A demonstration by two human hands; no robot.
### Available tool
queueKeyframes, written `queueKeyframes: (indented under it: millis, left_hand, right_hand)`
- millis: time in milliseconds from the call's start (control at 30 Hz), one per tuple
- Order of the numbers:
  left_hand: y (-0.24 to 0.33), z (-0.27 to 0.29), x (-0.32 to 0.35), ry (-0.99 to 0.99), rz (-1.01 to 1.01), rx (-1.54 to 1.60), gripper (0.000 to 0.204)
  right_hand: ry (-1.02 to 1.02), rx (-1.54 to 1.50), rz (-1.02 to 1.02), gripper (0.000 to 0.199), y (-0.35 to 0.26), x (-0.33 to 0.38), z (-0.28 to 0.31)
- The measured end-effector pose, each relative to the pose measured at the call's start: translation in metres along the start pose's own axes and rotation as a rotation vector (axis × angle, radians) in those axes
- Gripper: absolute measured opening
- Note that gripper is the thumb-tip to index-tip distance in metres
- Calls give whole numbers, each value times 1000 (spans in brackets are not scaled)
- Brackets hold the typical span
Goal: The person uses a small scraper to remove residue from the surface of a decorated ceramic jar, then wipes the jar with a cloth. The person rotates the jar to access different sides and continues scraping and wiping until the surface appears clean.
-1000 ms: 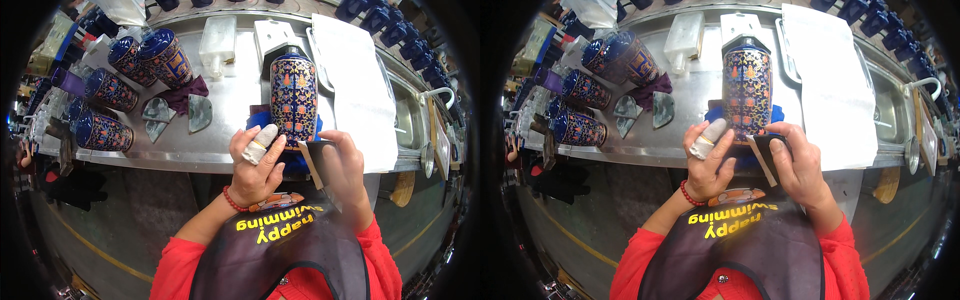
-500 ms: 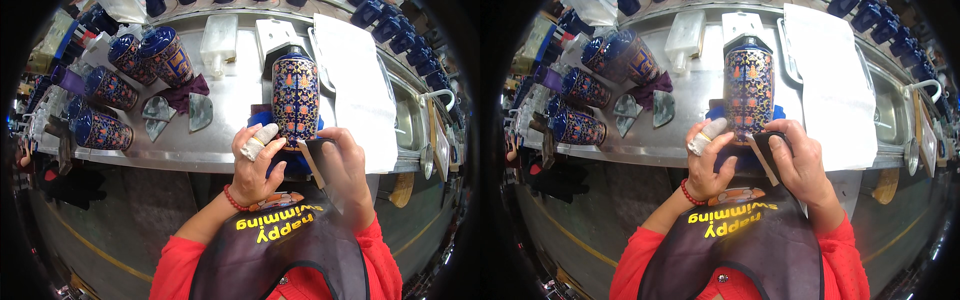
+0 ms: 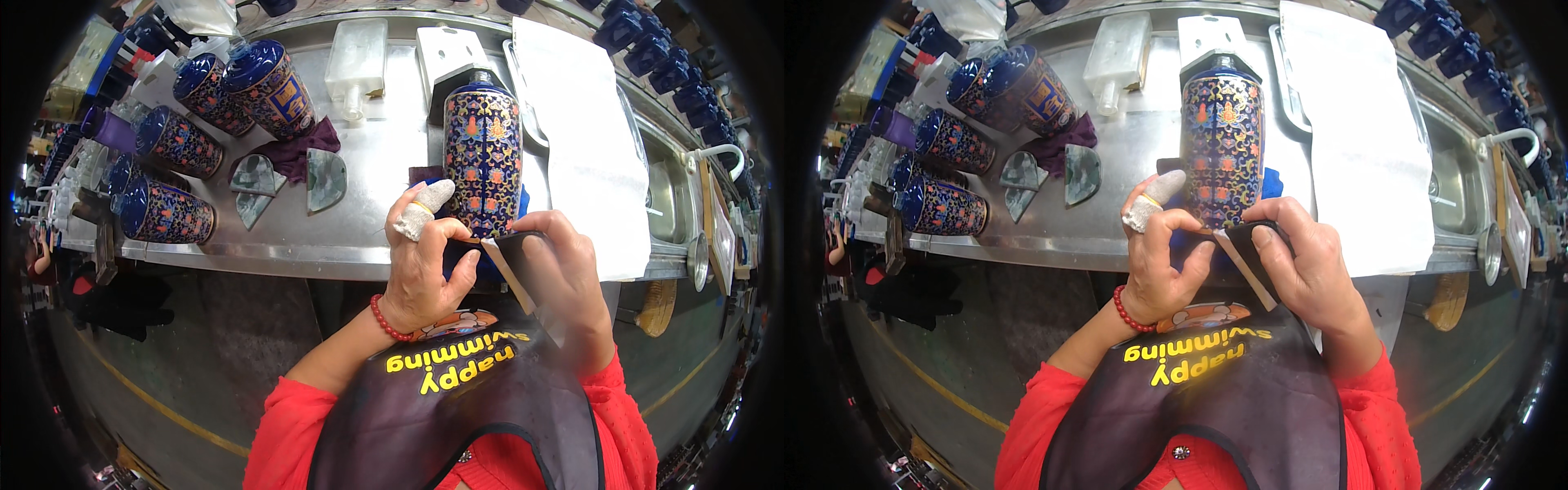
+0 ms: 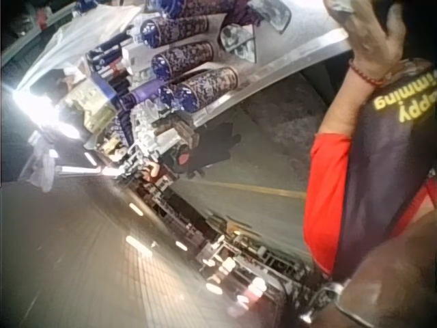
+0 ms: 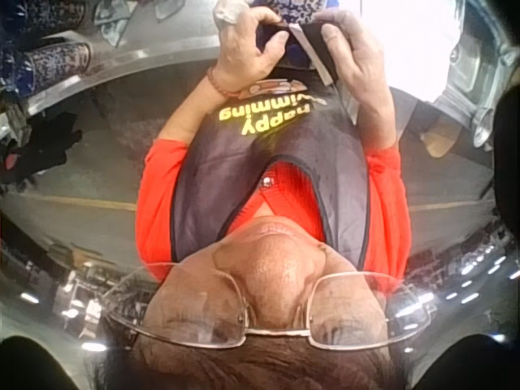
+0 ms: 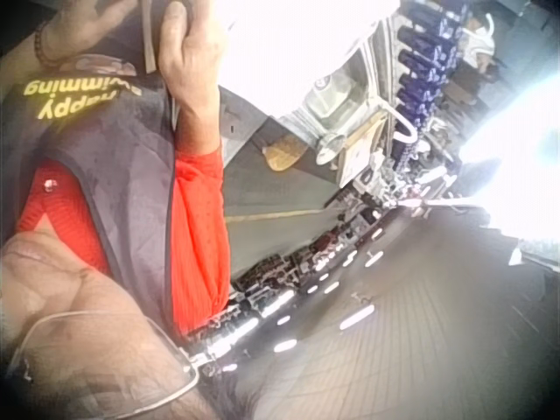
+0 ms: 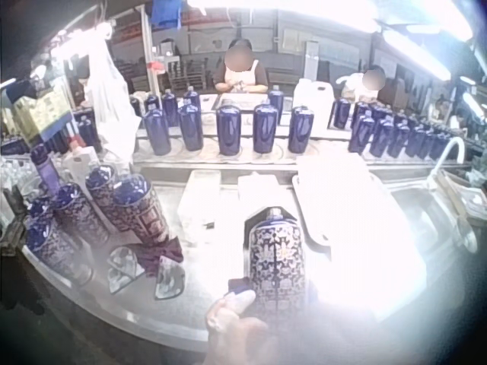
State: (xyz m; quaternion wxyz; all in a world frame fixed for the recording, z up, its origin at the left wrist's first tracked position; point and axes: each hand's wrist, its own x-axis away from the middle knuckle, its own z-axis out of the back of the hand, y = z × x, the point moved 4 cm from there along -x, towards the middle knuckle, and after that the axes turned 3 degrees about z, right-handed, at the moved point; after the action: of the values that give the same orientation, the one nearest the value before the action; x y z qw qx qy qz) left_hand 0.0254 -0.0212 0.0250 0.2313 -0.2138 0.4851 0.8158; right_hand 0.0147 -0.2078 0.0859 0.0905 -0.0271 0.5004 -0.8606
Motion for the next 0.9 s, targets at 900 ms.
queueKeyframes:
  millis: [900]
  left_hand:
    - [-4, 0, 1, 5, 80, 78, 24]
  right_hand:
    - [31, 47, 144, 16, -2, -3, -8]
